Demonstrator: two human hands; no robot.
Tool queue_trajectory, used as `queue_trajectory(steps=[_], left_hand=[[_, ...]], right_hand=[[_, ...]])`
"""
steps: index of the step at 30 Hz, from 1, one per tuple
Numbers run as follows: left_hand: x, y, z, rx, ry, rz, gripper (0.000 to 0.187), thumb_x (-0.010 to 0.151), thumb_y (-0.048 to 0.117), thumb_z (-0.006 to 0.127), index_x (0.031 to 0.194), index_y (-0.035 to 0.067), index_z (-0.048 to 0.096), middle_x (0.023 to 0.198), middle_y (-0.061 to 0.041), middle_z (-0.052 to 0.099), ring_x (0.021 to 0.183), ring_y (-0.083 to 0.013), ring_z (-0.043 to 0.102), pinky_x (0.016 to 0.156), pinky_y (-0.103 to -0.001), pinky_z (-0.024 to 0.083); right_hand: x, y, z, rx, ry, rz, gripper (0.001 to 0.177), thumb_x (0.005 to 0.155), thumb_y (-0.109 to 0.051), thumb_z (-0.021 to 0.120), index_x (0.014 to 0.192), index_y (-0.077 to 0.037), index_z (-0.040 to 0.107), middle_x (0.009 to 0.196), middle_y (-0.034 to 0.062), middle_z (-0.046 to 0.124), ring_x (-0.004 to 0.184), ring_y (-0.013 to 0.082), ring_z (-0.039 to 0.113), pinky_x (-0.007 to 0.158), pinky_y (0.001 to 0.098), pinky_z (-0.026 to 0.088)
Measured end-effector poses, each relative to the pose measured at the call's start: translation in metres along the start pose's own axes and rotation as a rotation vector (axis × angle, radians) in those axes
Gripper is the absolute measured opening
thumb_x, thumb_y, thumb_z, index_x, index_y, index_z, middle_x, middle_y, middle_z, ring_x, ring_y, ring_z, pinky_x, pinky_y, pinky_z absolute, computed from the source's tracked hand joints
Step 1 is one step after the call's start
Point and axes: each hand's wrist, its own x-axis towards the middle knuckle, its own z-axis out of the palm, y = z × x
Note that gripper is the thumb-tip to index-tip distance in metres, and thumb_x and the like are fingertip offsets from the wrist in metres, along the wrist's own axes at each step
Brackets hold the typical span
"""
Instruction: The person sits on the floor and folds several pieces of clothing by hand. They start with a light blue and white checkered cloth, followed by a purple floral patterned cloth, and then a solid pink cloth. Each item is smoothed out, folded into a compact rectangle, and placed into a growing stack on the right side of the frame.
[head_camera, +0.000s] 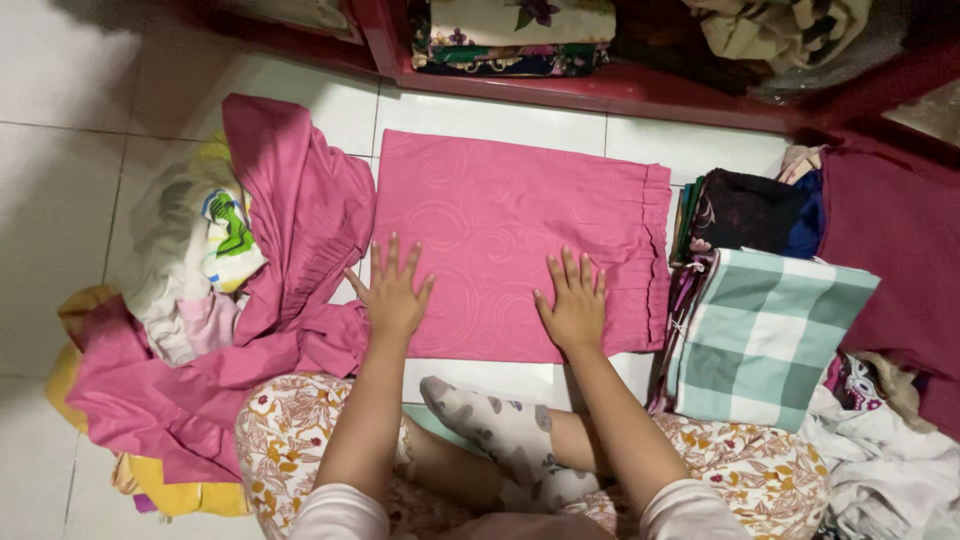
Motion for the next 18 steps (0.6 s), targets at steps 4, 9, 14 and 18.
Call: queue_trajectory(steps=[4,9,14,18], left_hand=[[-0.007,-0.015,-0.004,-0.127,0.07,-0.209,0.076,0.093,0.051,0.06,0.161,0.023,0.037,0.165,-0.009,0.036,0.147,-0.0325,0.039,0.116,-0.059,0.032],[-0.029,-0.037,-0.024,-0.441,-0.3,-0.497,0.079,0.084,0.039,0.076,0.148,0.005,0.044,0.139,-0.021,0.059,0.12,-0.0404,0.062,0.098,-0.049,0.05],[-0.035,-0.072,-0.021,-0.437,-0.646,-0.489,0.042,0.093,0.033,0.064,0.126,0.007,0.072,0.111,-0.022,0.081,0.105,-0.038,0.08,0.09,-0.048,0.058],[-0.049,-0.066,-0.013,-0.124,-0.17,-0.482,0.041,0.096,0.028,0.067,0.133,0.009,0.063,0.128,-0.018,0.068,0.117,-0.0378,0.066,0.091,-0.055,0.054]], right_hand=[[-0.005,0.016,0.002,0.095,0.022,0.027,0.064,0.1,-0.041,0.055,0.156,-0.013,0.043,0.169,0.01,0.029,0.156,0.0357,0.019,0.125,0.0563,0.008],[-0.037,0.064,-0.014,0.108,0.169,0.114,0.058,0.097,-0.034,0.059,0.15,-0.011,0.05,0.167,0.0125,0.035,0.158,0.0384,0.019,0.127,0.0575,0.01],[-0.055,0.079,-0.026,0.036,0.057,0.213,0.062,0.091,-0.037,0.062,0.146,-0.01,0.051,0.163,0.0144,0.035,0.153,0.0416,0.022,0.12,0.0585,0.019],[-0.068,0.053,-0.033,-0.056,-0.057,0.347,0.063,0.092,-0.041,0.062,0.147,-0.011,0.049,0.162,0.0114,0.036,0.152,0.0373,0.027,0.12,0.0587,0.02]])
